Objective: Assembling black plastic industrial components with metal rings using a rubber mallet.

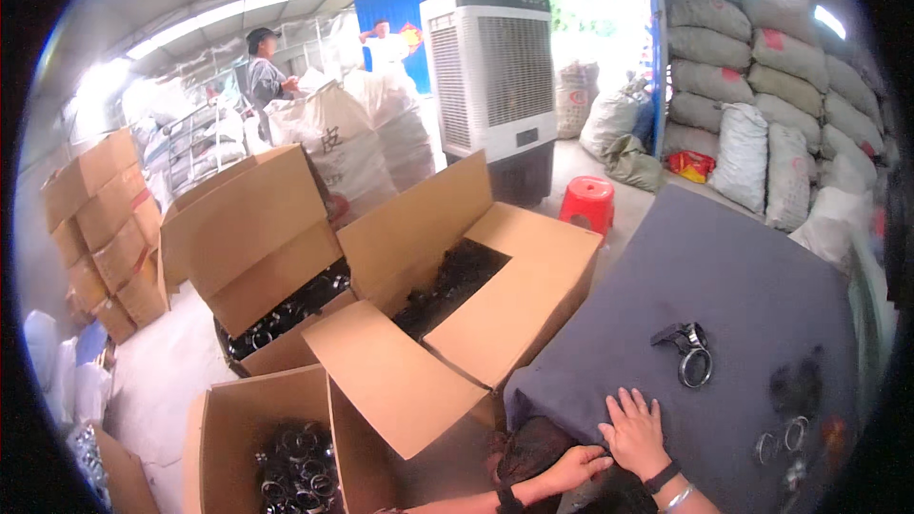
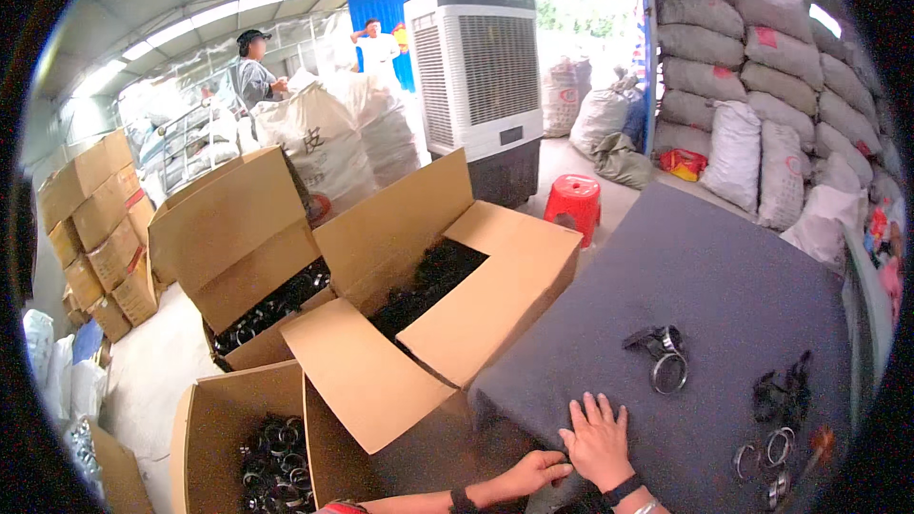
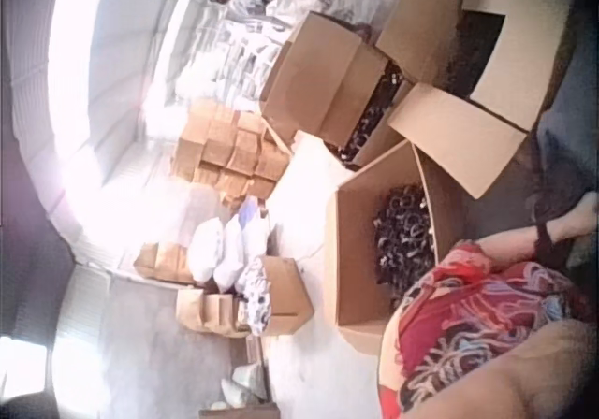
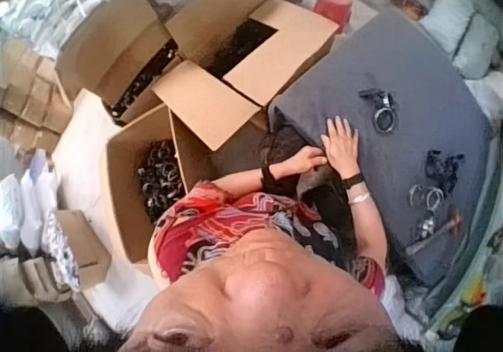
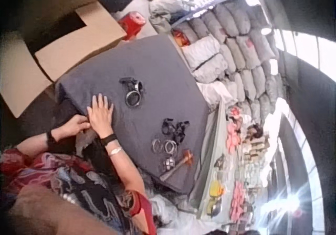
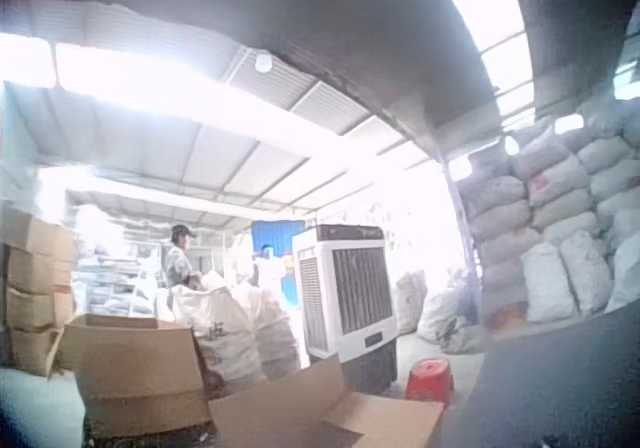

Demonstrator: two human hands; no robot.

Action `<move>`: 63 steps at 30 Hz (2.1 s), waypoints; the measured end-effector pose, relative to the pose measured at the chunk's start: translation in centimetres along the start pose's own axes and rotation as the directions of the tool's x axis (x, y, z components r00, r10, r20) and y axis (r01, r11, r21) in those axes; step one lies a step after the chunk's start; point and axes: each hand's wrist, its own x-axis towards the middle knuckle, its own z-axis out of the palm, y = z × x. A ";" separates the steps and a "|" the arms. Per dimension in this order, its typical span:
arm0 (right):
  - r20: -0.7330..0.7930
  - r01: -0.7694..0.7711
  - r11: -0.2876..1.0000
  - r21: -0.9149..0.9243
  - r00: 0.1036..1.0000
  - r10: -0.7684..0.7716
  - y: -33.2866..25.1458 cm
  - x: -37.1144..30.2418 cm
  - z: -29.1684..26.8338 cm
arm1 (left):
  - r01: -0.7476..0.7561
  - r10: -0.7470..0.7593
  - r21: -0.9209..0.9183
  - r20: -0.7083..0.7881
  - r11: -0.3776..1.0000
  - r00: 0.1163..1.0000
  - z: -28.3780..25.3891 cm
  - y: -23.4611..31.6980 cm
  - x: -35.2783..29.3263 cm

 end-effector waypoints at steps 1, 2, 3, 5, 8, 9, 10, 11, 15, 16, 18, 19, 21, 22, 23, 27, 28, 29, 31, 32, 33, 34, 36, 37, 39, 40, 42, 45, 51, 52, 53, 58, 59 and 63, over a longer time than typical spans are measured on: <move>-0.009 -0.011 1.000 -0.007 1.000 0.011 0.1 -0.1 0.2 | 0.049 -0.050 -0.018 -0.020 0.999 0.999 0.0 -1.0 0.1; -0.011 0.044 0.998 0.055 0.999 -0.044 0.3 -0.3 0.3 | 0.040 -0.041 -0.018 -0.018 0.999 0.999 -0.2 -2.1 0.2; -0.015 0.104 0.988 0.114 0.995 -0.103 0.6 -0.4 0.3 | 0.029 -0.029 -0.021 -0.021 0.999 0.999 -0.3 -2.3 0.2; -0.015 0.116 0.983 0.144 0.993 -0.115 1.1 -1.3 0.0 | -0.005 0.000 -0.074 -0.062 0.997 0.998 0.3 -3.3 0.5; 0.044 0.177 0.966 0.186 0.981 -0.188 1.7 -2.9 -1.8 | -0.027 0.019 -0.108 -0.075 0.994 0.997 0.3 -2.6 0.0; 0.092 0.205 0.951 0.232 0.969 -0.231 1.5 -3.5 -3.4 | -0.014 0.010 -0.086 -0.040 0.996 0.999 0.1 -1.9 -0.4; 0.138 0.227 0.933 0.280 0.952 -0.273 1.2 -3.9 -4.3 | -0.014 0.010 -0.087 -0.043 0.996 0.999 -0.2 -1.2 -0.7; 0.140 0.227 0.932 0.282 0.952 -0.274 1.0 -4.2 -4.6 | 0.040 -0.041 -0.039 -0.023 0.998 0.999 -0.4 -0.3 -1.1; 0.122 0.080 0.956 0.282 0.985 -0.119 3.4 -4.8 -5.5 | 0.012 -0.003 0.131 -0.062 0.991 0.998 0.1 4.4 0.5; 0.016 0.084 0.950 0.299 0.996 -0.093 4.8 -5.1 -4.7 | -0.163 0.257 0.365 -0.225 0.917 0.940 0.1 5.2 1.3; -0.051 0.061 0.898 0.435 0.998 -0.042 4.8 -3.2 -4.5 | -0.177 0.481 0.634 -0.346 0.753 0.805 -0.8 6.4 2.1; -0.071 0.053 0.897 0.439 0.997 -0.024 5.0 -2.1 -4.1 | -0.211 0.563 0.655 -0.389 0.726 0.729 -1.6 6.6 2.7; -0.151 -0.006 0.946 0.323 0.987 0.058 5.1 -0.4 -3.1 | -0.130 0.617 0.742 -0.432 0.658 0.657 -2.8 4.8 4.5; -0.153 -0.089 0.943 0.320 0.978 0.144 5.8 0.0 -2.5 | -0.154 0.672 0.787 -0.387 0.598 0.631 -2.6 4.0 5.5; -0.158 -0.166 0.934 0.317 0.962 0.224 6.8 0.6 -1.9 | -0.169 0.729 0.870 -0.266 0.463 0.631 -1.8 4.4 6.0; -0.226 -0.360 0.907 0.218 0.885 0.406 7.3 2.1 -1.4 | -0.111 0.734 0.894 -0.281 0.435 0.618 -1.3 3.7 5.9; -0.233 -0.424 0.880 0.213 0.853 0.467 7.7 2.5 -1.5 | -0.081 0.703 0.917 -0.239 0.389 0.670 -1.3 3.6 5.8; -0.241 -0.481 0.851 0.210 0.818 0.522 7.9 2.9 -1.7 | -0.052 0.667 0.939 -0.202 0.340 0.718 -1.4 3.6 5.6; -0.231 -0.523 0.829 0.197 0.797 0.558 8.4 3.7 -2.2 | -0.082 0.709 0.931 -0.211 0.355 0.673 -1.2 3.5 5.4; -0.230 -0.553 0.808 0.205 0.775 0.588 8.8 4.3 -2.1 | -0.099 0.725 0.931 -0.204 0.352 0.658 -1.4 3.5 5.3; -0.229 -0.590 0.780 0.211 0.746 0.626 9.2 4.6 -2.0 | -0.126 0.738 0.928 -0.191 0.350 0.647 -1.3 3.5 5.2; -0.255 -0.606 0.771 0.194 0.728 0.637 9.8 4.8 -1.9 | -0.131 0.739 0.930 -0.181 0.343 0.649 -1.2 3.7 5.1; -0.259 -0.598 0.775 0.205 0.730 0.632 11.3 5.0 -2.2 | -0.150 0.752 0.935 -0.156 0.321 0.640 -1.1 3.3 5.5; -0.256 -0.594 0.776 0.210 0.733 0.630 12.3 4.4 -2.4 | -0.168 0.761 0.937 -0.136 0.307 0.635 -0.6 3.3 5.8; -0.317 -0.528 0.825 0.201 0.762 0.565 12.5 4.1 -1.8 | -0.173 0.773 0.935 -0.141 0.309 0.619 -1.0 2.9 6.0; -0.284 -0.518 0.825 0.226 0.775 0.565 11.3 3.8 -2.4 | -0.143 0.778 0.945 -0.151 0.296 0.610 -1.9 2.1 5.9; -0.323 -0.482 0.853 0.201 0.790 0.522 10.0 2.2 -2.8 | -0.177 0.782 0.932 -0.149 0.315 0.605 -2.4 3.0 5.4; -0.372 -0.493 0.864 0.099 0.787 0.492 11.5 -3.1 -3.8 | -0.189 0.782 0.925 -0.155 0.329 0.603 -2.1 3.1 5.7; -0.466 -0.701 0.683 -0.206 0.684 0.561 15.5 -13.8 -8.0 | -0.175 0.759 0.937 -0.124 0.301 0.639 -0.9 3.0 6.0; -0.466 -0.724 0.656 -0.214 0.666 0.583 16.0 -14.9 -8.1 | -0.174 0.760 0.938 -0.125 0.299 0.638 -0.8 3.0 6.1; -0.468 -0.745 0.629 -0.221 0.647 0.602 16.5 -15.7 -8.2 | -0.178 0.759 0.936 -0.126 0.305 0.639 -0.7 3.0 6.3; -0.456 -0.737 0.646 -0.197 0.652 0.606 17.5 -15.2 -7.4 | -0.179 0.760 0.935 -0.127 0.307 0.638 -1.1 3.1 7.1; -0.561 -0.710 0.665 -0.233 0.657 0.504 17.9 -13.9 -7.2 | -0.158 0.752 0.939 -0.137 0.307 0.645 -1.5 3.3 7.2; -0.501 -0.662 0.750 -0.014 0.654 0.567 18.9 -8.0 -8.2 | 0.391 0.299 0.919 -0.387 0.050 0.872 -3.8 4.2 5.7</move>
